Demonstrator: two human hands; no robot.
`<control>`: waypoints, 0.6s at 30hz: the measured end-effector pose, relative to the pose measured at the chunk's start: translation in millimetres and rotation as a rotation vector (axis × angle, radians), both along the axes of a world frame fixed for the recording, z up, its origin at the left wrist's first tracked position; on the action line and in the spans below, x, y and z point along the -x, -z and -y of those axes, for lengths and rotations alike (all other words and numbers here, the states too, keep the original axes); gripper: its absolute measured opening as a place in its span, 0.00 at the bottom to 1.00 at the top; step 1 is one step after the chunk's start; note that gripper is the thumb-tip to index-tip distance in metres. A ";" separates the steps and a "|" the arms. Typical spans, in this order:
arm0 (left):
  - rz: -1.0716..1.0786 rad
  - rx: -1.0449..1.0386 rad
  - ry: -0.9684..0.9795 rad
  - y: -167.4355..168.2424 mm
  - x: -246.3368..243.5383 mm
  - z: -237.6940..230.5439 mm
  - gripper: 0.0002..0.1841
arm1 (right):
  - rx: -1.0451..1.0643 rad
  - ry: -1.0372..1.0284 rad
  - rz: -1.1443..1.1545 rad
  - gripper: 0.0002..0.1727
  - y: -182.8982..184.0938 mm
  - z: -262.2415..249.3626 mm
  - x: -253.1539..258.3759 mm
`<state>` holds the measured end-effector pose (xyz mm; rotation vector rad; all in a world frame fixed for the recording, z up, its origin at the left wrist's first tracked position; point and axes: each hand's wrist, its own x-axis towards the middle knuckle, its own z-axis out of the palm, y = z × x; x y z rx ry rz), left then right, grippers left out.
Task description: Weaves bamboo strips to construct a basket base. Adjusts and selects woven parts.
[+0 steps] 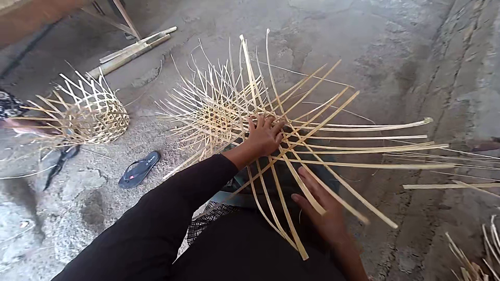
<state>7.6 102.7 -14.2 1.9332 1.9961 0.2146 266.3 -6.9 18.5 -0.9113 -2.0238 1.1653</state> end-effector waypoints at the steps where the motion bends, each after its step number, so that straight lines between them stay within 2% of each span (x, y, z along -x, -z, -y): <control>1: -0.011 -0.017 0.001 -1.8 -1.0 1.7 0.29 | -0.138 0.016 -0.023 0.25 4.8 -0.2 5.7; 3: -0.004 -0.141 0.025 -7.2 -3.8 1.0 0.29 | -0.334 0.033 -0.015 0.16 15.2 -0.2 13.7; 5: 0.049 -0.258 0.088 -11.5 -7.6 -4.0 0.28 | -0.444 0.022 0.001 0.14 22.9 -0.7 17.4; 7: 0.074 -0.193 0.161 -9.4 -12.6 -12.0 0.29 | -0.456 -0.027 -0.004 0.15 24.0 -2.8 20.1; 10: 0.036 -0.044 0.222 -1.2 -19.6 -18.5 0.28 | -0.411 -0.080 -0.025 0.19 23.0 -10.0 32.2; 13: 0.028 0.001 0.238 1.7 -22.8 -22.0 0.27 | -0.342 -0.111 -0.124 0.23 27.2 -21.6 52.3; 16: 0.023 -0.070 0.252 15.1 -23.5 -23.4 0.27 | -0.162 -0.167 -0.158 0.29 21.8 -29.3 66.7; 18: 0.033 -0.106 0.248 21.1 -22.5 -22.2 0.27 | 0.051 -0.192 -0.236 0.28 20.1 -28.0 68.7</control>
